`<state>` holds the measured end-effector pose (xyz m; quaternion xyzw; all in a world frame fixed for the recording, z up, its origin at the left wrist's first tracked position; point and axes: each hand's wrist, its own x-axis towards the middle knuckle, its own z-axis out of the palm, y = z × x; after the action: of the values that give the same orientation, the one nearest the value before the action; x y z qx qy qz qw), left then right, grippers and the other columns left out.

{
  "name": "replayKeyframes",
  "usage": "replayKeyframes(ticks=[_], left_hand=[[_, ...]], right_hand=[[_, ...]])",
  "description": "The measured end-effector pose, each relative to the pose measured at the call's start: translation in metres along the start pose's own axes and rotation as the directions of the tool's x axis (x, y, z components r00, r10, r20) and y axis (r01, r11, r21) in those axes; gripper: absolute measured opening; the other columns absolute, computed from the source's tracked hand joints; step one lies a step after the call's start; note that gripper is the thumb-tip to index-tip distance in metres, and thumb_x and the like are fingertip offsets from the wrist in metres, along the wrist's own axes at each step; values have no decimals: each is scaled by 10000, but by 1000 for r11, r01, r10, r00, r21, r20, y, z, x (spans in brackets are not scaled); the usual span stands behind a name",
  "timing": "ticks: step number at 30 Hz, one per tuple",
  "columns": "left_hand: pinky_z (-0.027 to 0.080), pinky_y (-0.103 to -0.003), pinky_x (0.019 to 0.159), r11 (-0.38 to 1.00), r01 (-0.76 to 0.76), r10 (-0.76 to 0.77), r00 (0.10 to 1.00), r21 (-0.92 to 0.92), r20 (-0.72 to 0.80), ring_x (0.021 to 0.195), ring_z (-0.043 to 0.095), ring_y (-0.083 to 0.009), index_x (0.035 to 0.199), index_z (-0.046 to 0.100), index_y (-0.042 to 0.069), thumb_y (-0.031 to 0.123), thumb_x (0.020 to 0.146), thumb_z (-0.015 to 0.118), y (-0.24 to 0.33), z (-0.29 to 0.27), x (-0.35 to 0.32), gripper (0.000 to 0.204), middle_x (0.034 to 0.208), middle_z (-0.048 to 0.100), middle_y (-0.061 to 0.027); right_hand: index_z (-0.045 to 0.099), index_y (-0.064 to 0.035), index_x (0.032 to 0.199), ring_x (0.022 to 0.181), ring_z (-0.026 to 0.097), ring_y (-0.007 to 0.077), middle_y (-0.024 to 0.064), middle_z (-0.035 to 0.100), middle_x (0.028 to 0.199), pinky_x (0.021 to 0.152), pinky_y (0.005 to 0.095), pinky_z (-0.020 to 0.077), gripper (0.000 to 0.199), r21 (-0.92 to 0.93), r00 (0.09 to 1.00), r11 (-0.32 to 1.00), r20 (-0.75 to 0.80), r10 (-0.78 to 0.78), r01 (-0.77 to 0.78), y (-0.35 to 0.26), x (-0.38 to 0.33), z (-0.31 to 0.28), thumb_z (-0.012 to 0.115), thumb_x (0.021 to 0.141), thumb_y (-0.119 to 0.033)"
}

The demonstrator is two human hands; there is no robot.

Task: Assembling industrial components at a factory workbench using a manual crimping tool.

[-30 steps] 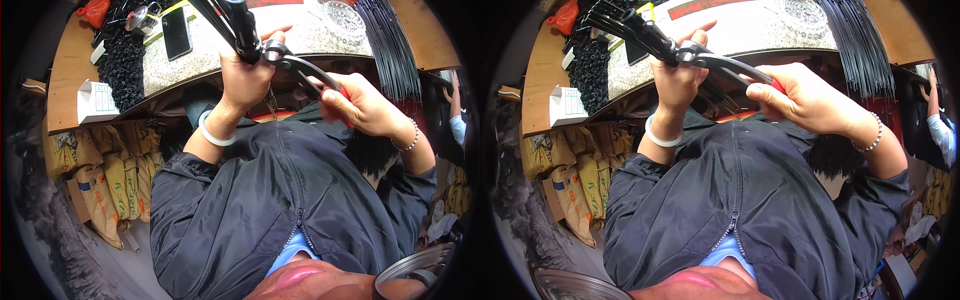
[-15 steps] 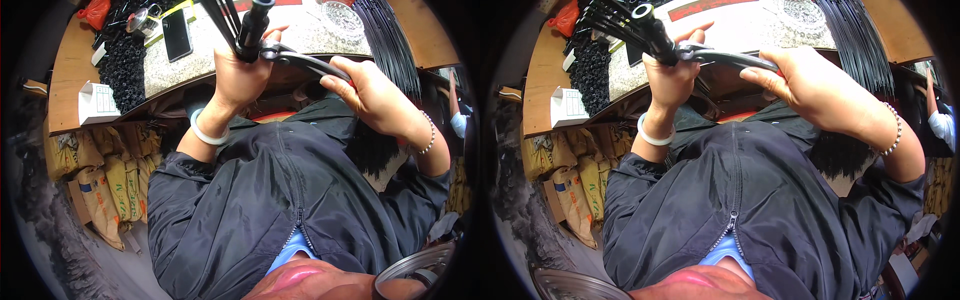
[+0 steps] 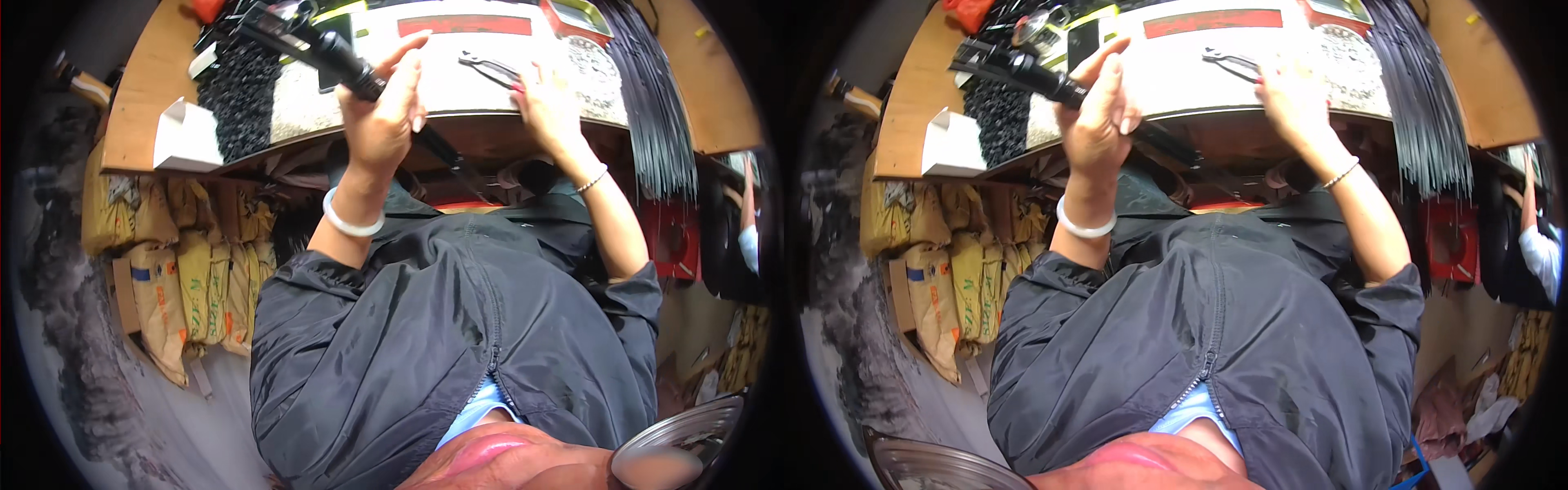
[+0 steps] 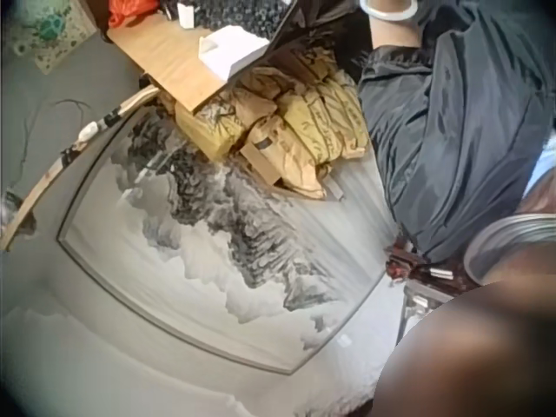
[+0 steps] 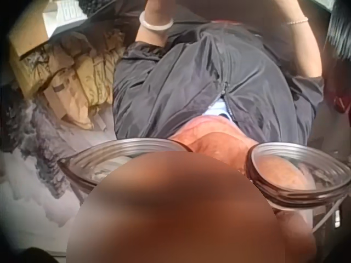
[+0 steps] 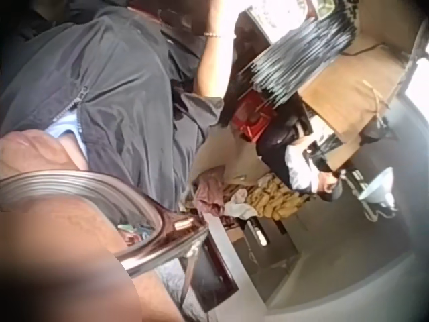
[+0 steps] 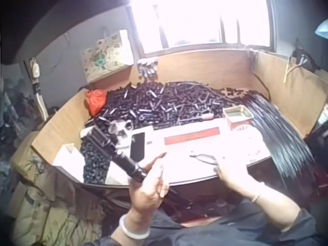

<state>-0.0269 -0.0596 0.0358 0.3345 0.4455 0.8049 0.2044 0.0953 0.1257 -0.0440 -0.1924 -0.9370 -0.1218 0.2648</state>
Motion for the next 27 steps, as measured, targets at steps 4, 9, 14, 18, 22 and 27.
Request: replayKeyframes(ticks=[4,9,14,18,22,27], left_hand=[[441,-238,501,997,-66,68,995,29,-75,435,452,-94,1006,518,-97,60,900,464,2,-18,-18,197,585,491,-29],[464,-367,841,738,60,-135,989,-672,-60,877,582,-219,766,603,94,478,839,521,15,3,-52,399,979,606,-88],[467,-389,825,417,622,-584,742,-663,329,967,549,-253,821,635,81,625,809,402,-45,26,-79,591,1035,580,-102],[485,-270,593,635,738,-719,458,228,522,575,591,-163,889,594,-43,281,905,504,-39,18,-91,336,752,613,-120],[436,-282,838,901,-180,-70,837,394,543,960,545,-177,1193,491,-34,45,814,599,-10,42,-36,403,1108,532,-129],[493,-248,742,989,-65,4,909,131,417,821,614,-126,1076,566,-49,56,838,604,-4,56,-2,263,911,651,-88]], right_hand=[[590,-34,920,879,546,326,114,589,917,814,393,425,241,790,947,611,233,-222,-51,-44,-40,-81,645,759,-204],[336,-20,1313,1141,464,297,173,460,1252,967,390,361,816,946,936,65,324,-141,-317,-50,-107,-91,675,726,-476],[484,-122,1002,741,541,191,76,570,791,815,415,430,558,872,868,-325,-192,459,365,-43,-78,-111,432,780,-631],[441,-101,717,526,469,128,7,447,567,697,394,463,321,894,880,-433,110,463,117,-43,-73,-82,513,880,-368],[489,-71,624,502,454,26,-16,505,556,454,186,369,288,851,815,-467,438,379,-240,-81,-86,-17,668,815,-190],[525,-58,695,566,471,27,-46,524,607,496,201,393,266,879,824,-187,476,307,-438,-89,-84,-2,744,737,-202]])
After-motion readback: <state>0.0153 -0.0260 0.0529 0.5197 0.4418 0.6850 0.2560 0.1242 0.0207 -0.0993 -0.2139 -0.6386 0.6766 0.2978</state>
